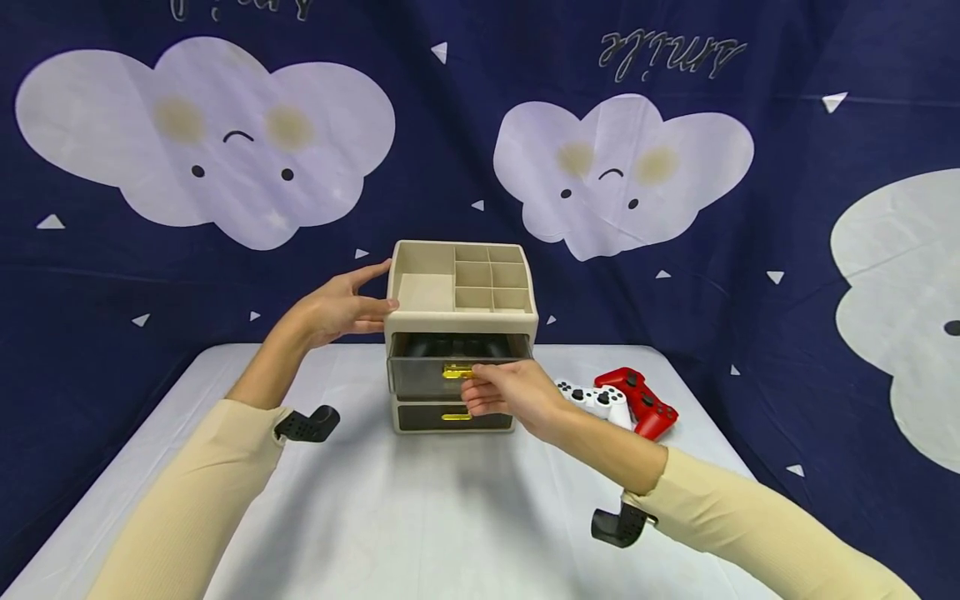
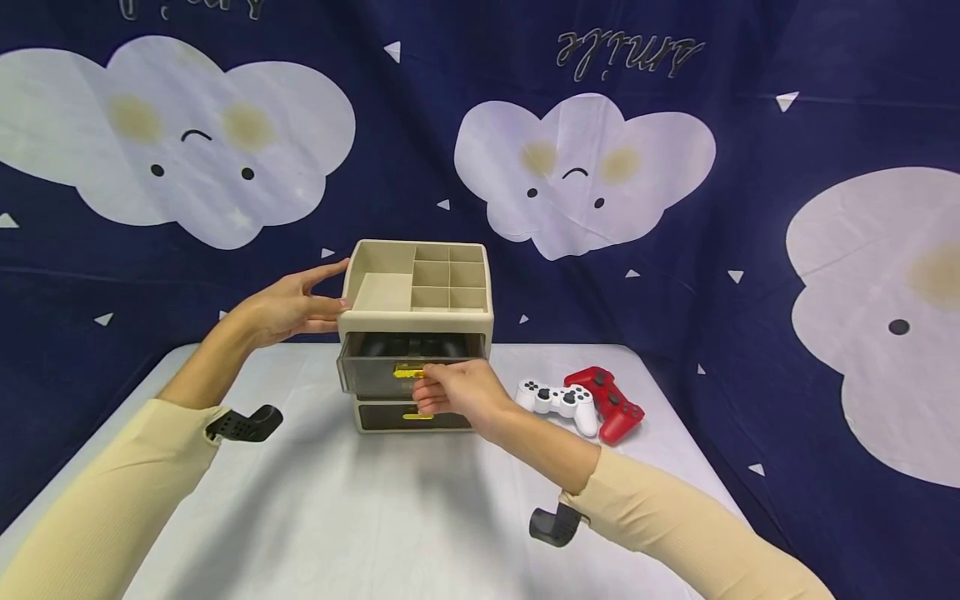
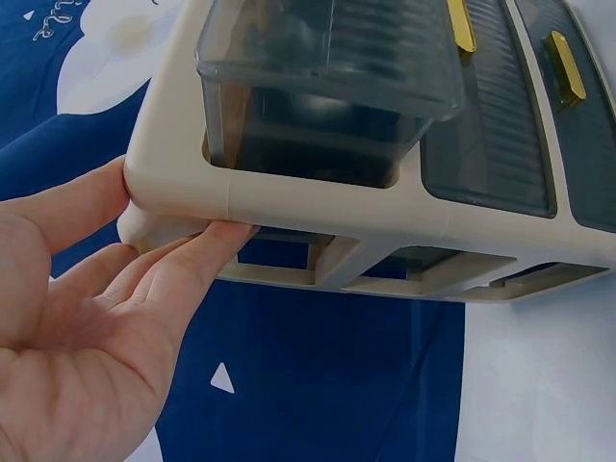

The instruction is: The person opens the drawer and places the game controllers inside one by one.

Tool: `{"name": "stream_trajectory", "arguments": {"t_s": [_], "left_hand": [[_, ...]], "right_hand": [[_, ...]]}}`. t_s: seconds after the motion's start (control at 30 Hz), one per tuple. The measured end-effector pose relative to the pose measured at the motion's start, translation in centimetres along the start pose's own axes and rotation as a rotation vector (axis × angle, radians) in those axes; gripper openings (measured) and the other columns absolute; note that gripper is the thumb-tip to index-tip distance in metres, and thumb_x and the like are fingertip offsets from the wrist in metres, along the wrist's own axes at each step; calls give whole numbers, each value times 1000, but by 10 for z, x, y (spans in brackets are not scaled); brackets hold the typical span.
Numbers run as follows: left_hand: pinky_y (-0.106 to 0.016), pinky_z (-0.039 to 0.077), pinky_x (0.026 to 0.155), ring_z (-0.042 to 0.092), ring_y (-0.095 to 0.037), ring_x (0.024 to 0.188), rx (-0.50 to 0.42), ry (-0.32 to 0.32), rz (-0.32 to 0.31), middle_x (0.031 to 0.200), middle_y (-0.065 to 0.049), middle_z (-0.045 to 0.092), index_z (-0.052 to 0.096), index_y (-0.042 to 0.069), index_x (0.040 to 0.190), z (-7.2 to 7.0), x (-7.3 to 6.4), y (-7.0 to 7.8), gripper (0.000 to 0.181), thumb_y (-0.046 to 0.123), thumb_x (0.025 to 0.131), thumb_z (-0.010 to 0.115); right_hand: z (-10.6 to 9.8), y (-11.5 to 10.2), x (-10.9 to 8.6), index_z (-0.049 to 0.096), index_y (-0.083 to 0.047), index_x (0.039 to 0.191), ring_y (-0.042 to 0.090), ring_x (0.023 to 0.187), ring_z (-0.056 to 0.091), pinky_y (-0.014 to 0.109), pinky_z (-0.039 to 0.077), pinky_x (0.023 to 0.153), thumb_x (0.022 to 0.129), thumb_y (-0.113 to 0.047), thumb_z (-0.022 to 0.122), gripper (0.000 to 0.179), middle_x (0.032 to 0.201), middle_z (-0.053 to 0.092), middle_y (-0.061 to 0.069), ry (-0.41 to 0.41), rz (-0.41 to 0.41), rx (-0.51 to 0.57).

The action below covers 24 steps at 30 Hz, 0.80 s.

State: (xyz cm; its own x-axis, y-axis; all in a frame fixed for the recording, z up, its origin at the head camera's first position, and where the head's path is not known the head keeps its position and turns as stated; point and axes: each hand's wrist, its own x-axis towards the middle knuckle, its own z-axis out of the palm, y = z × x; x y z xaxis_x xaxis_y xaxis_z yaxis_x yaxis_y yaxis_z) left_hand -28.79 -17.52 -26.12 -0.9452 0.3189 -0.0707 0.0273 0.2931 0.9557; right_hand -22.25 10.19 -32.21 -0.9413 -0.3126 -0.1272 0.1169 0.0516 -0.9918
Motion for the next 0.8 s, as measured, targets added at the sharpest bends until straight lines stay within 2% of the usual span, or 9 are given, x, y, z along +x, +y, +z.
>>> {"name": "stream_trajectory", "arguments": {"t_s": [0.13, 0.43, 0.67, 0.8], "left_hand": [[-42, 52, 108, 56, -37, 132, 0, 0, -2, 159, -19, 36, 8, 27, 165, 0, 0, 0, 86, 10, 101, 63], [-43, 50, 110, 56, -36, 133, 6, 0, 4, 159, -20, 37, 7, 27, 165, 1, 0, 1, 87, 10, 101, 63], [-45, 49, 111, 55, -38, 133, 18, 0, 8, 159, -20, 36, 6, 26, 165, 2, -1, 0, 87, 10, 101, 63], [-45, 49, 111, 55, -38, 133, 22, 0, 10, 159, -21, 37, 6, 26, 165, 2, 0, 0, 87, 10, 101, 63]], "right_hand": [[-3, 0, 8, 65, 20, 114, 14, 74, 72, 29, 64, 75, 103, -10, 55, 33, 96, 75, 20, 6, -10, 6], [-4, -3, 21, 68, 16, 110, 14, 73, 72, 29, 64, 74, 102, -12, 57, 32, 85, 75, 10, 45, -6, 4], [-6, -3, 30, 70, 14, 110, 17, 77, 73, 29, 64, 76, 102, -14, 58, 31, 103, 75, 24, 55, -15, -17], [-8, -3, 36, 70, 13, 110, 16, 76, 72, 28, 64, 76, 103, -15, 57, 31, 100, 75, 21, 54, -17, -28]]}}
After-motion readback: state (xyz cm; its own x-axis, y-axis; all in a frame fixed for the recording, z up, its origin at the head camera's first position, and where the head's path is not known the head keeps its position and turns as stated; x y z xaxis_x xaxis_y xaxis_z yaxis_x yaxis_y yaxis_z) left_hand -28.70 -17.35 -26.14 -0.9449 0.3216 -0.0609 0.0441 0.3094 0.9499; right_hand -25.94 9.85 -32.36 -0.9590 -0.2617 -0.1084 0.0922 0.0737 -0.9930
